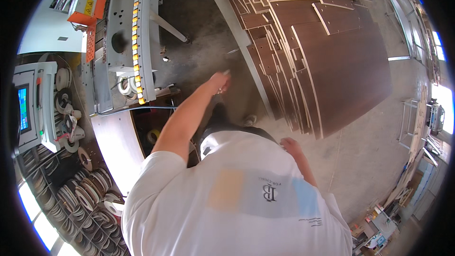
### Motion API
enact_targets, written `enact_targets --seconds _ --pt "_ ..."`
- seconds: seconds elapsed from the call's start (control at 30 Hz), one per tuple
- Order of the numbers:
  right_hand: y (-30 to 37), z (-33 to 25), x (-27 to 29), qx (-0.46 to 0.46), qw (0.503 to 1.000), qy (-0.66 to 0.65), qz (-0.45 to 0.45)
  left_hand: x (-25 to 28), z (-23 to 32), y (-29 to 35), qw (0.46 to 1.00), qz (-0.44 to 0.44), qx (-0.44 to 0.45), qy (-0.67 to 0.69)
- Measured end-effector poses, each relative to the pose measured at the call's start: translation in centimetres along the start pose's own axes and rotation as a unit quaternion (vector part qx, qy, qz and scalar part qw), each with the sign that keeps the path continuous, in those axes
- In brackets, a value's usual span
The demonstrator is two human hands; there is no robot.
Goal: The person applies edge banding to wooden panels using a hot-melt glue gun and an edge banding machine. They repeatedly pick up panels, apply glue to the edges, feed them through the machine, and stack the finished pieces.
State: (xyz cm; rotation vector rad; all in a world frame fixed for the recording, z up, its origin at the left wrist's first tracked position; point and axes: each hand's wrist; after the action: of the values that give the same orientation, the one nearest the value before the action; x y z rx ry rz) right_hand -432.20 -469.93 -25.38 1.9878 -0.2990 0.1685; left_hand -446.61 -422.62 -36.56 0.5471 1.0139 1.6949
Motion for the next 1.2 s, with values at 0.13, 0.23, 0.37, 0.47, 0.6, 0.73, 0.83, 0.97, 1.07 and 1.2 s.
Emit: enact_targets --seconds 0.13,0.23,0.37,0.47,0.6,0.73,0.83,0.97,1.07,1.2 --pt "0.6 4.5 -0.3 -0.008 0.992 -0.123 0.034 -8.2 1.6 7.6 0.962 -0.193 -0.096 0.166" --pt "1.5 8.0 -0.1 -0.010 0.977 -0.202 0.059 -10.7 -1.7 7.2 0.955 -0.222 -0.114 0.163" --pt "2.1 14.9 -0.1 0.027 0.998 0.002 0.057 -13.3 -6.2 6.4 0.987 -0.061 -0.039 0.141" --pt "3.3 19.9 -0.5 0.043 0.997 -0.002 0.067 -16.6 -5.2 10.9 0.966 -0.178 -0.080 0.168" --pt "5.6 26.2 -0.5 0.090 0.993 0.034 0.070 -17.1 -8.3 12.2 0.965 -0.155 -0.119 0.174" --pt "7.0 27.4 -0.8 0.077 0.994 0.042 0.068 -20.7 -9.0 13.5 0.995 -0.096 -0.027 -0.001" --pt "7.2 26.8 -1.7 0.078 0.994 0.039 0.061 -23.3 -6.7 18.7 0.959 -0.260 -0.116 0.011" --pt "8.3 22.3 -1.3 0.070 0.995 0.058 0.051 -22.9 -14.3 10.5 0.986 -0.111 -0.061 -0.108" --pt "8.2 20.5 -1.8 0.050 0.996 0.043 0.058 -24.6 -11.9 16.1 0.986 -0.140 -0.028 -0.092" --pt "8.4 20.2 -2.9 0.034 0.995 -0.066 0.070 -25.9 -12.3 18.6 0.951 -0.305 -0.056 -0.012"
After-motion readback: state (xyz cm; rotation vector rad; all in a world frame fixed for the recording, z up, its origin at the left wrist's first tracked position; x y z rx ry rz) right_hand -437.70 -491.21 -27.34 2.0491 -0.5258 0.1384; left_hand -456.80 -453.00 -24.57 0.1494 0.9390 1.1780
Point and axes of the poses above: each hand's wrist, its own y-axis away from the middle knuckle, its own x-axis out of the back of the hand, z = x × y, and after that the axes turned 6 degrees about -z, right-handed
